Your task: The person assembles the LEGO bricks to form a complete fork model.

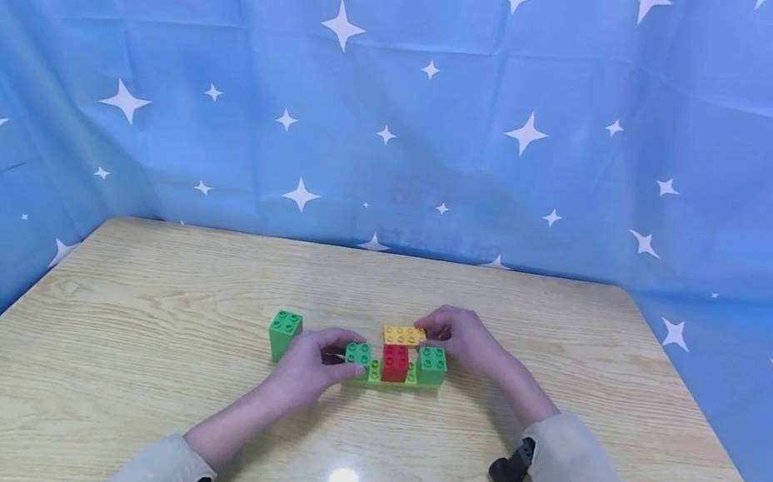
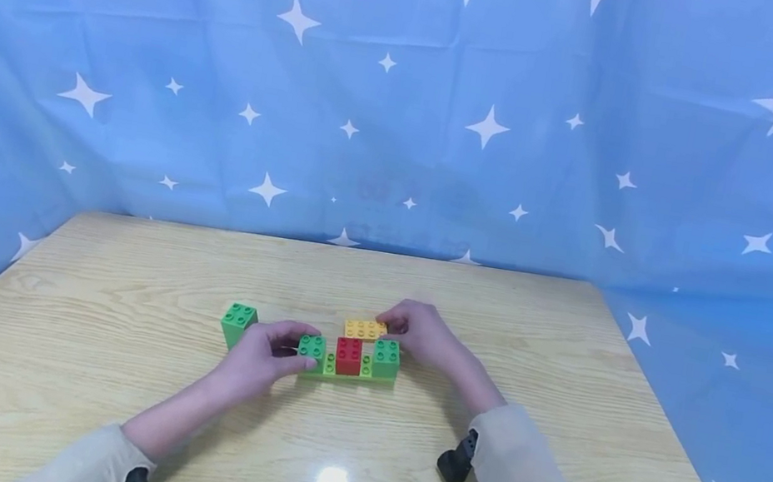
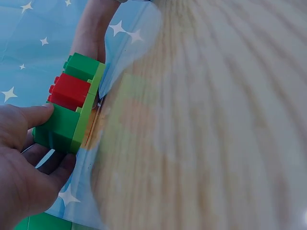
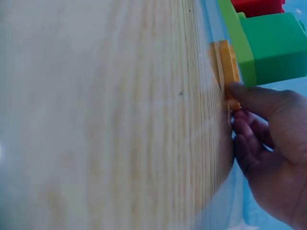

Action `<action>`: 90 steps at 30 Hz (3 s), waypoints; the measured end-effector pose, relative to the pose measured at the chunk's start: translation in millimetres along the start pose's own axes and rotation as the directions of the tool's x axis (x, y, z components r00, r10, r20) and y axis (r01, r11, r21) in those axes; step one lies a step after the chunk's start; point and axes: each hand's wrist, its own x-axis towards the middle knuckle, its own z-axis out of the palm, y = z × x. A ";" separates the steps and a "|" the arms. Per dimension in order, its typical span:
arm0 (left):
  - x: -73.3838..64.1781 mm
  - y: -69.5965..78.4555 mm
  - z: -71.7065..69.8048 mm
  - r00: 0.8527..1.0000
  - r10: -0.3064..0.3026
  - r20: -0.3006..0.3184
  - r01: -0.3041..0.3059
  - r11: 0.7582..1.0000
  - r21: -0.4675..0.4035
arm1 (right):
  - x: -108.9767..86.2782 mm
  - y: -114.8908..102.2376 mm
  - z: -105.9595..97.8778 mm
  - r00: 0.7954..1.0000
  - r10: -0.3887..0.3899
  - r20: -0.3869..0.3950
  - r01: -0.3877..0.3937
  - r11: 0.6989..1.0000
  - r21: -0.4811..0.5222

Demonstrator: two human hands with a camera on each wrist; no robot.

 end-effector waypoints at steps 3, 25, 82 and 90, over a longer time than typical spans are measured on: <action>-0.3 0.3 -0.5 1.000 0.004 -0.019 -0.005 1.000 -0.024 | -3.6 1.6 0.8 1.000 -0.022 0.002 0.022 1.000 -0.006; 0.1 4.4 1.6 0.996 0.014 -0.086 -0.023 0.993 -0.112 | -27.3 0.0 8.6 1.000 0.021 0.010 -0.022 0.994 0.108; 15.4 2.0 16.0 0.998 -0.039 -0.055 0.036 0.998 -0.060 | -34.3 -26.7 10.8 0.994 -0.066 -0.090 0.086 0.968 0.236; 15.1 0.9 16.2 0.998 -0.048 -0.045 0.044 0.995 -0.095 | -35.1 -24.3 12.1 0.995 -0.049 -0.084 0.068 0.969 0.238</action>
